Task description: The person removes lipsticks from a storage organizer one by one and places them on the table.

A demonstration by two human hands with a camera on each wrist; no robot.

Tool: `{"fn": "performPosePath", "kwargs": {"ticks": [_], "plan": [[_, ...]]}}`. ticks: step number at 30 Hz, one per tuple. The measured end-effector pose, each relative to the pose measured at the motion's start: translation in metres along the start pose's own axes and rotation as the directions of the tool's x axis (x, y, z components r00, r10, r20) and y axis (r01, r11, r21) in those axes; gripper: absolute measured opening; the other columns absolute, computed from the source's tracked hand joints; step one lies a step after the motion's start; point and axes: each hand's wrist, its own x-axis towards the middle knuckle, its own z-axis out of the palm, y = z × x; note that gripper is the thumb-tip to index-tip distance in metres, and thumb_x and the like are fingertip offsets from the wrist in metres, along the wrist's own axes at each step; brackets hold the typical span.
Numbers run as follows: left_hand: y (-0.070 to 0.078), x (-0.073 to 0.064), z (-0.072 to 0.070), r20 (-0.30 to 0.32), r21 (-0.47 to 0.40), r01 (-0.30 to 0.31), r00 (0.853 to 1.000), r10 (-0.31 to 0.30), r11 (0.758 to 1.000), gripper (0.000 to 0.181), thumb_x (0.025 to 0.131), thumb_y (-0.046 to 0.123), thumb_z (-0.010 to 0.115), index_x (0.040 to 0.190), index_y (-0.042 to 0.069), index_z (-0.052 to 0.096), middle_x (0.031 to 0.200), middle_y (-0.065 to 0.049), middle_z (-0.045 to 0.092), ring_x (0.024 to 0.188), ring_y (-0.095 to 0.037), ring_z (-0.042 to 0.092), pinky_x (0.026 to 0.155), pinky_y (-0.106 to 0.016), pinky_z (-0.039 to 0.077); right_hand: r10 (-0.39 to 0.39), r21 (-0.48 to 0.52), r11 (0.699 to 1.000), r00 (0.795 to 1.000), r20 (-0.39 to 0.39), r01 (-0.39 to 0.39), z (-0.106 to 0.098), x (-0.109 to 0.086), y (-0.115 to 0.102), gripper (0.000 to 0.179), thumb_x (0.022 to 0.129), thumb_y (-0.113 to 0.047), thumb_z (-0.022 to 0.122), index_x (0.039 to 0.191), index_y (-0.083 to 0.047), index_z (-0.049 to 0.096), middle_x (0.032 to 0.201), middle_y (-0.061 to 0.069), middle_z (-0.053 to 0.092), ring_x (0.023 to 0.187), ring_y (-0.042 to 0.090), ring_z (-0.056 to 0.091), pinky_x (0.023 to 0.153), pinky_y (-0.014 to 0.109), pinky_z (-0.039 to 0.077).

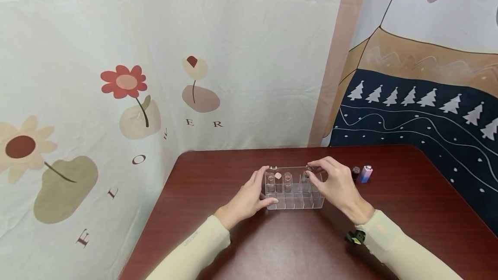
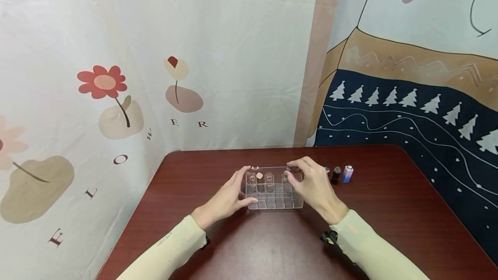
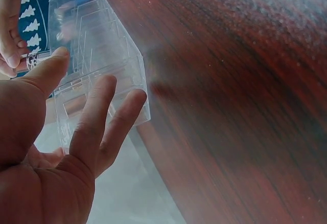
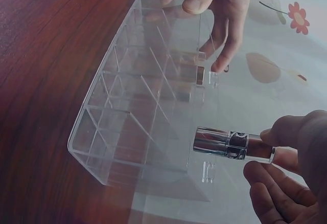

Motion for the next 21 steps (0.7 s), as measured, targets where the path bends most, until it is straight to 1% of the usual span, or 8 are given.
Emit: {"fn": "performPosePath", "kwargs": {"ticks": [10,12,15,17,21], "plan": [[-0.002,-0.002,0.001,-0.006,-0.006,0.000,1.000,0.000,1.000,0.104,0.101,0.031,0.095,0.178,0.007,0.030,0.158,-0.021,0.058,0.087,-0.008,0.079,0.084,-0.031,0.067,-0.005,-0.002,1.000,1.000,-0.007,0.005,-0.006,0.000,0.004,0.032,0.082,0.003,0.102,0.110,-0.004,0.087,0.097,0.007,0.082,0.076,0.018,0.078,0.073,0.013,0.057],[-0.002,-0.002,0.001,-0.005,-0.004,-0.002,1.000,0.002,1.000,0.104,0.101,0.030,0.095,0.178,0.006,0.029,0.158,-0.022,0.058,0.087,-0.008,0.079,0.084,-0.031,0.067,-0.002,-0.004,1.000,1.000,-0.004,0.001,-0.008,0.000,0.004,0.033,0.081,0.003,0.102,0.110,-0.004,0.087,0.098,0.007,0.082,0.077,0.019,0.078,0.072,0.016,0.061],[-0.002,-0.002,0.001,-0.006,-0.001,-0.006,1.000,0.006,1.000,0.104,0.101,0.030,0.095,0.178,0.006,0.029,0.158,-0.023,0.058,0.087,-0.009,0.080,0.084,-0.032,0.067,0.009,-0.007,1.000,1.000,0.004,-0.009,-0.011,0.000,0.005,0.035,0.081,0.005,0.102,0.111,-0.004,0.087,0.099,0.008,0.082,0.078,0.019,0.080,0.073,0.026,0.068],[-0.002,-0.001,0.000,-0.006,-0.001,-0.008,1.000,0.008,1.000,0.104,0.101,0.031,0.095,0.178,0.005,0.029,0.158,-0.023,0.059,0.088,-0.009,0.080,0.085,-0.032,0.068,0.017,-0.011,1.000,1.000,0.009,-0.017,-0.013,0.000,0.006,0.036,0.081,0.005,0.102,0.112,-0.005,0.087,0.100,0.007,0.082,0.079,0.019,0.081,0.073,0.030,0.070],[-0.001,-0.001,0.000,0.001,-0.008,-0.006,1.000,0.006,1.000,0.105,0.101,0.032,0.095,0.178,0.006,0.028,0.160,-0.023,0.057,0.088,-0.009,0.081,0.084,-0.031,0.067,0.022,-0.016,1.000,1.000,0.003,-0.022,-0.018,0.000,0.008,0.037,0.080,0.005,0.102,0.112,-0.006,0.087,0.100,0.007,0.082,0.080,0.019,0.081,0.076,0.023,0.068]]}}
